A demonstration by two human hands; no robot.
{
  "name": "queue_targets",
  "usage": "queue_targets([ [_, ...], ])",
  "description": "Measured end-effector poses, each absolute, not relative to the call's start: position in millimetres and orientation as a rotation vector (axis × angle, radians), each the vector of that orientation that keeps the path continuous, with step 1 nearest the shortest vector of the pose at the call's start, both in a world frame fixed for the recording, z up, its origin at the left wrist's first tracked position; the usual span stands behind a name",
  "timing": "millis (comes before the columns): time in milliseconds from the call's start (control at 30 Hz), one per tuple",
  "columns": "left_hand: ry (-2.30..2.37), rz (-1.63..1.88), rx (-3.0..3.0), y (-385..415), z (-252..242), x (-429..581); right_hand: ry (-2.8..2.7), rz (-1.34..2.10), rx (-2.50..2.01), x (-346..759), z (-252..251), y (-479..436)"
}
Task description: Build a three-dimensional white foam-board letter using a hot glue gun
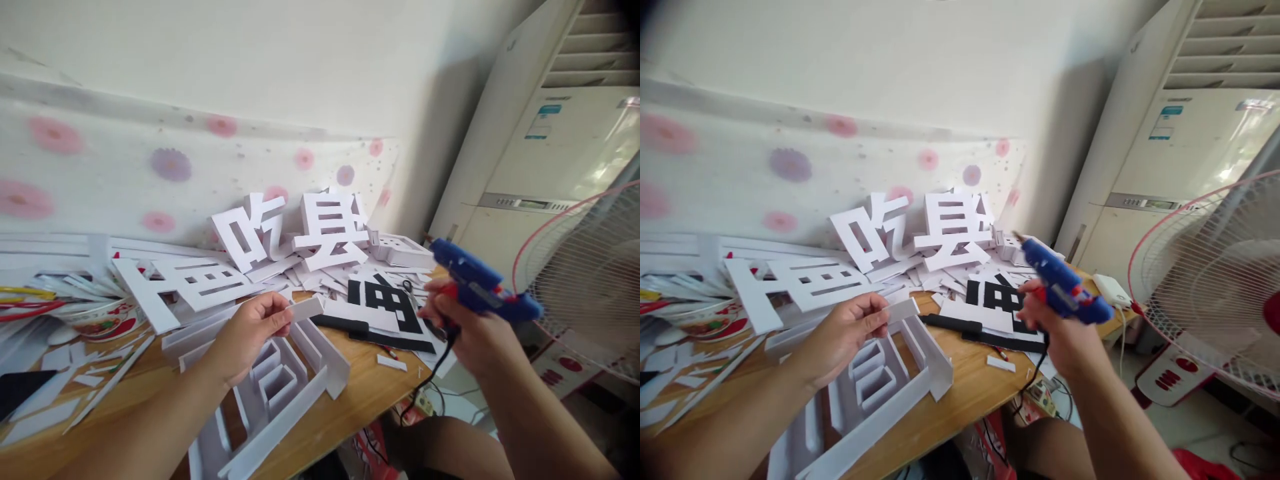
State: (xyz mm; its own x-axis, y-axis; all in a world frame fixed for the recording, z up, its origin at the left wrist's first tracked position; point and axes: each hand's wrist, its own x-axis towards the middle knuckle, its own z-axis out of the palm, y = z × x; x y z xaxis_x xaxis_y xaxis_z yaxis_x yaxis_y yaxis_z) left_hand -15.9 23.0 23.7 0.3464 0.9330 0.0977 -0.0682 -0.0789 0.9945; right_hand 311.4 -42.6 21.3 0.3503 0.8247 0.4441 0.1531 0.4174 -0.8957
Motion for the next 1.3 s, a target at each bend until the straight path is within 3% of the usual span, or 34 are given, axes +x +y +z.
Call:
queue_targets([
  [133, 0.813, 1.021, 1.348, 19.9, 28.0, -17.7, -1.267, 0.97, -0.924, 244.9, 18.1, -66.2],
  [300, 0.779, 1.051, 1.308, 19.1, 32.9, -19.9, -1.321, 1.161, -0.906, 224.4, 2.4, -64.3],
  [1300, 0.763, 1.024, 1.307, 21.1, 32.6, -19.5, -1.356, 1.138, -1.083, 224.0, -3.5, -61.7],
])
